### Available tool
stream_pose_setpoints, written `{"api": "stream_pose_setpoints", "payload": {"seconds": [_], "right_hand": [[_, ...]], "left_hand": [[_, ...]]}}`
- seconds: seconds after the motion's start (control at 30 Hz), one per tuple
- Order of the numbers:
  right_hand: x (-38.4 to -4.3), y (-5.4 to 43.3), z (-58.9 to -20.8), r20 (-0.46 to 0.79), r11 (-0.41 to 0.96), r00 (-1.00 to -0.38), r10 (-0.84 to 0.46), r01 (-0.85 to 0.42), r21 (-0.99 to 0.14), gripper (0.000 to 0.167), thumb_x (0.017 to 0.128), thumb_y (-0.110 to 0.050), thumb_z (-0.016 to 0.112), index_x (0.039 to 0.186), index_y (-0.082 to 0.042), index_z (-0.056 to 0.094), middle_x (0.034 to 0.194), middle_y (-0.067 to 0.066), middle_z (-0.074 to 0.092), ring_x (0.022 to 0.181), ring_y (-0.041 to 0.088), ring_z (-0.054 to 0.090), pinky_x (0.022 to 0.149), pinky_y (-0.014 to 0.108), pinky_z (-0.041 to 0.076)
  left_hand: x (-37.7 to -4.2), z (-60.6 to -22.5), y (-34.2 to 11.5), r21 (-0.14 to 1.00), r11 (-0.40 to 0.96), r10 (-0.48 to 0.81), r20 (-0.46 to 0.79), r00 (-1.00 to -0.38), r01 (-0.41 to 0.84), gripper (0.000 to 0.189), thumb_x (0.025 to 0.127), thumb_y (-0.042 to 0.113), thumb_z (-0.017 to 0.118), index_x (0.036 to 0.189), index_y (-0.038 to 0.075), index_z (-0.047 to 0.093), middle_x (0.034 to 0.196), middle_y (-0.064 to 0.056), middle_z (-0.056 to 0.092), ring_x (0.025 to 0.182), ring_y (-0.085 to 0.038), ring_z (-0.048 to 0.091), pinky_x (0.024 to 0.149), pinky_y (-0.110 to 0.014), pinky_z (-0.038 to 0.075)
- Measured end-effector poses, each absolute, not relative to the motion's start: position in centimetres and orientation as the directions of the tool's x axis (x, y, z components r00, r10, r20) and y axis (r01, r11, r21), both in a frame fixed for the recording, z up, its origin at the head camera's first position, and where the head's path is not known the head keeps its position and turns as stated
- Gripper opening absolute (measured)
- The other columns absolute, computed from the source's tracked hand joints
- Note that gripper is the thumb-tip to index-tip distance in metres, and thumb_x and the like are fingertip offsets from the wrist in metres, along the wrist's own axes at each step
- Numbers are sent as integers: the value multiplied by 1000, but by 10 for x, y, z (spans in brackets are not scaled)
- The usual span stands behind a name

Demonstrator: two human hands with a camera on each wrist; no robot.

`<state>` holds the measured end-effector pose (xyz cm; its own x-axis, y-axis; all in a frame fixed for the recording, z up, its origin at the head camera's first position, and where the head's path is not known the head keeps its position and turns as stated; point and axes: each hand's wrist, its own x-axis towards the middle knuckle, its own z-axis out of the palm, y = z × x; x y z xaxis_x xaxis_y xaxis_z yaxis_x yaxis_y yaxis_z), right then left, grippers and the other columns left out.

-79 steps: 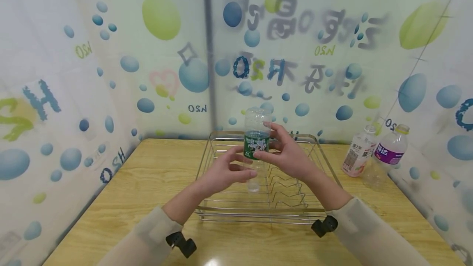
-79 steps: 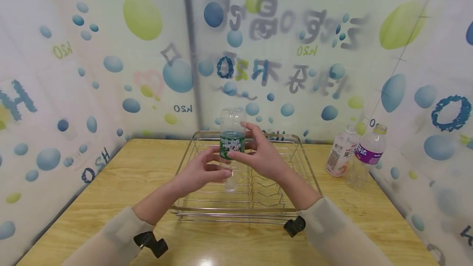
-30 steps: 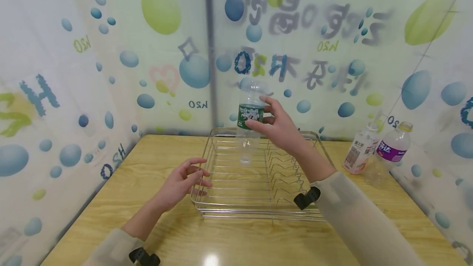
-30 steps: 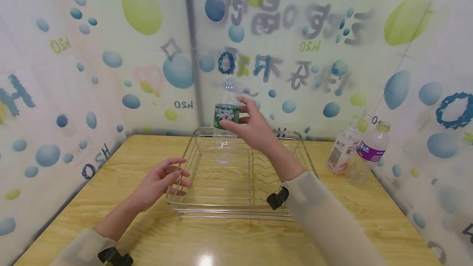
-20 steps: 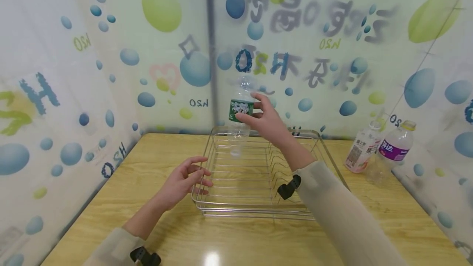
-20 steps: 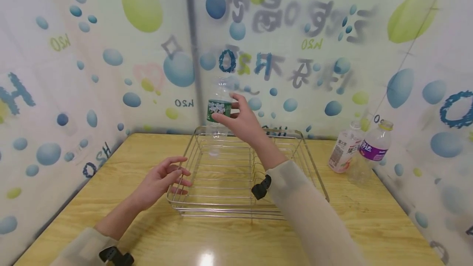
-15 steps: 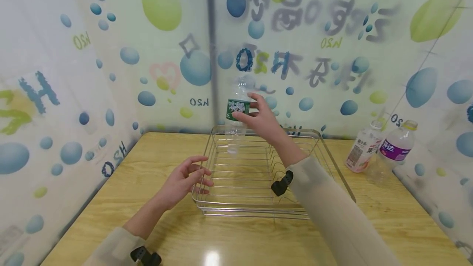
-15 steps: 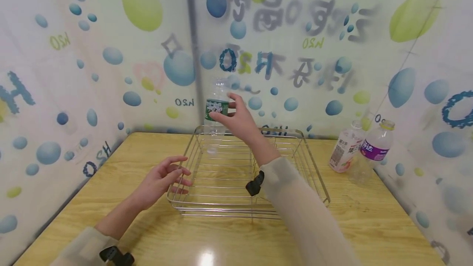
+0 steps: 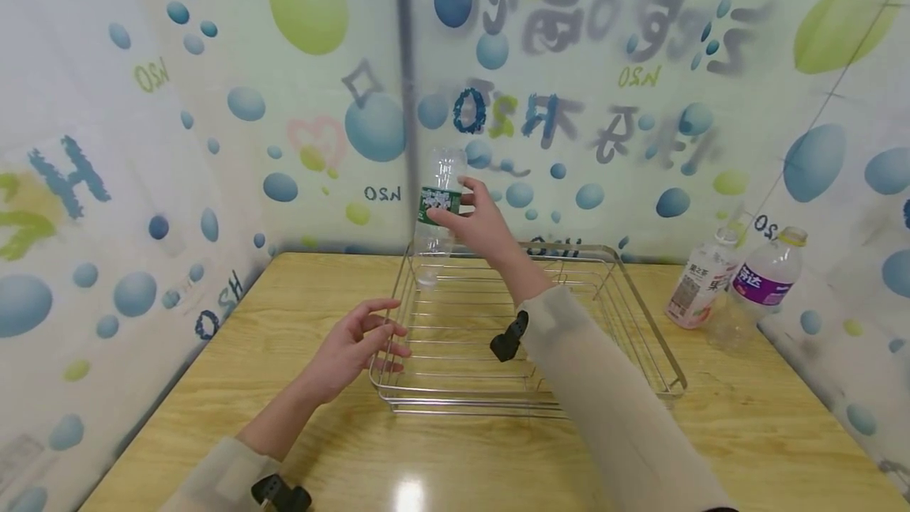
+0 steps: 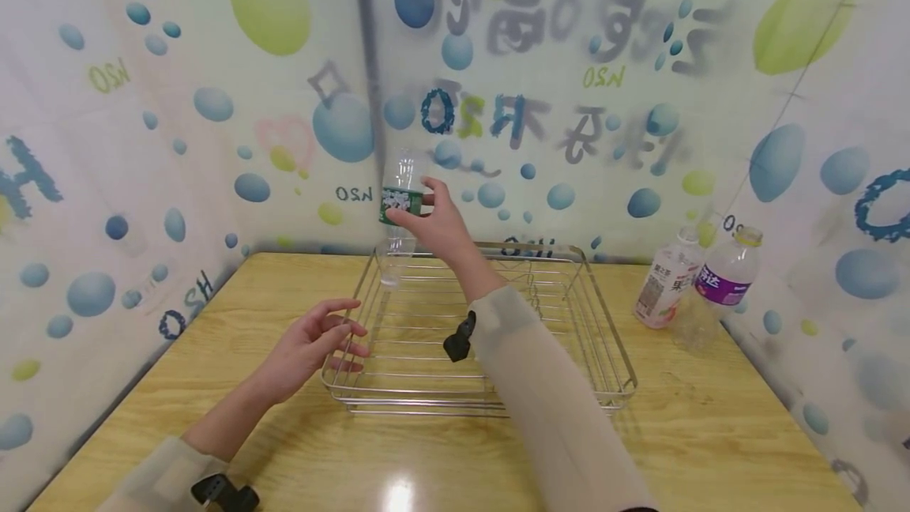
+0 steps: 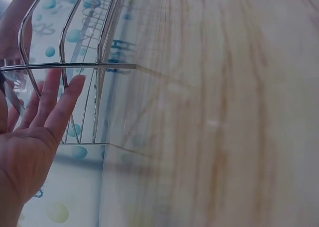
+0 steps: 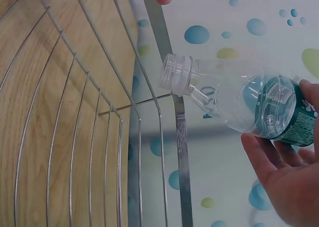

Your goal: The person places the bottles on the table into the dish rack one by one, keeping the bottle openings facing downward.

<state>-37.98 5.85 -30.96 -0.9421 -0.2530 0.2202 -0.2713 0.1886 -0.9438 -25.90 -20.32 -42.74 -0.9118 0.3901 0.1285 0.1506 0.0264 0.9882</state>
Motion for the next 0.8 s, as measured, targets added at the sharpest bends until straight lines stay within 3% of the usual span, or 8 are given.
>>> {"api": "stream_pose_setpoints", "payload": {"seconds": [0.2,0.47,0.7,0.8], "right_hand": [[-383,56,-321,159,217,-958,-240,-213,-953,95,100,-45,80,174,-24,25,168,18,41,137,36,60,113,58,57],[-385,55,-344,102,243,-963,-250,-165,-956,95,101,-45,80,174,-22,24,167,21,41,130,45,66,107,57,59],[-389,48,-361,56,174,-960,-275,-107,-979,96,101,-35,82,174,-17,22,165,23,41,131,40,65,112,58,58],[-390,47,-367,54,183,-959,-279,-108,-977,96,101,-35,82,174,-15,22,162,23,44,129,40,67,112,59,59]], "left_hand": [[-259,-429,-203,990,13,391,127,-912,144,48,116,17,56,161,9,42,122,-8,70,99,-23,82,86,-54,69],[-259,-429,-202,988,15,386,138,-912,155,50,116,17,56,163,9,42,122,-11,70,97,-21,81,85,-53,70],[-258,-428,-203,985,6,376,158,-913,173,52,116,16,57,165,7,41,124,-28,67,96,-20,80,84,-53,70],[-258,-429,-203,986,9,379,152,-913,168,52,116,16,57,165,7,40,124,-27,68,97,-23,80,85,-53,70]]}}
